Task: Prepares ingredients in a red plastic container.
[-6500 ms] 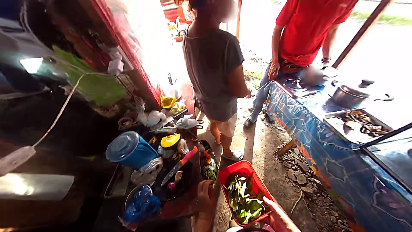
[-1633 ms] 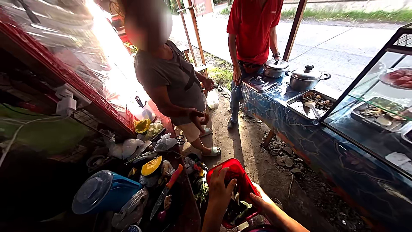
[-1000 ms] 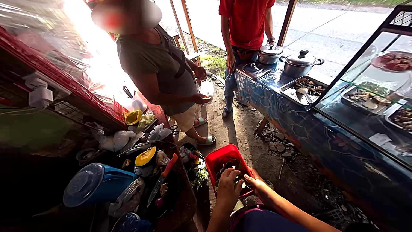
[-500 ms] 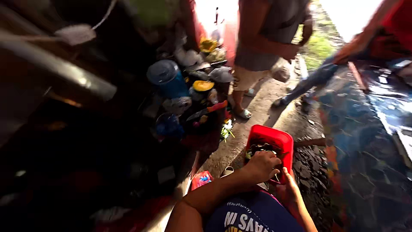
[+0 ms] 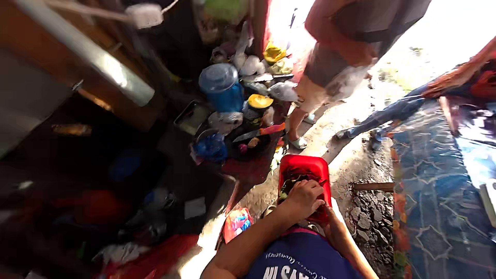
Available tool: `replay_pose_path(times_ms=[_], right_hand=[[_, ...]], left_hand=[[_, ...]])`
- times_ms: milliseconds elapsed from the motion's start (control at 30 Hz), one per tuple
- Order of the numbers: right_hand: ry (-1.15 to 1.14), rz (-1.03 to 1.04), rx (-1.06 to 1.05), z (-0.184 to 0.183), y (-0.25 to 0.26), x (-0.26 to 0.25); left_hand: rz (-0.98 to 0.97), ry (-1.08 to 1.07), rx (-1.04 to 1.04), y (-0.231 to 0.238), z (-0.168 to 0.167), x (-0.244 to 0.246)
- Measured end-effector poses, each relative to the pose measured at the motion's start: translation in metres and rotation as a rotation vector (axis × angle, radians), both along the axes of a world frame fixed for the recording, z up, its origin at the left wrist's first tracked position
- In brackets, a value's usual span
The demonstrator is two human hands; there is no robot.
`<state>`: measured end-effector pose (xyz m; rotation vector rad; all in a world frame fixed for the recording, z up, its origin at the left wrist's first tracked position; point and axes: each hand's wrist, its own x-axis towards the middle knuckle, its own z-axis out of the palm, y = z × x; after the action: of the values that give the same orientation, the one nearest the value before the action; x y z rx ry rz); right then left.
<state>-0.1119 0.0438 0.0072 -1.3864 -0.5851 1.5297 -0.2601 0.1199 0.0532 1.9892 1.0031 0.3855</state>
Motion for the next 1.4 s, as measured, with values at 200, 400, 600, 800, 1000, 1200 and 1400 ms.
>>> replay_pose_path(times_ms=[200,400,600,800,1000,1200,1400], right_hand=[[0.064,-0.071,-0.007,-0.006,0.006,0.011],[0.080,-0.059,0.023,-0.015,0.003,0.019],[0.083,-0.174,-0.100,-0.006,0.000,0.024],[0.098,-0.157,-0.076,-0.011,-0.004,0.020],[0.088,-0.195,-0.145,-0.025,-0.002,0.018],[0.087,-0.175,-0.114,-0.012,-0.002,0.017],[0.055,-0.209,-0.080,-0.012,-0.005,0.016]], left_hand=[[-0.002,-0.037,0.084,0.002,-0.010,0.006],[-0.112,-0.001,0.079,0.007,-0.013,0.019],[-0.183,-0.007,0.115,0.008,-0.016,0.028],[-0.176,-0.017,0.114,0.006,-0.019,0.023],[-0.170,-0.031,0.168,0.007,-0.026,0.018],[-0.073,-0.162,0.263,0.017,-0.023,0.004],[0.586,-0.261,0.705,0.042,0.018,-0.084]])
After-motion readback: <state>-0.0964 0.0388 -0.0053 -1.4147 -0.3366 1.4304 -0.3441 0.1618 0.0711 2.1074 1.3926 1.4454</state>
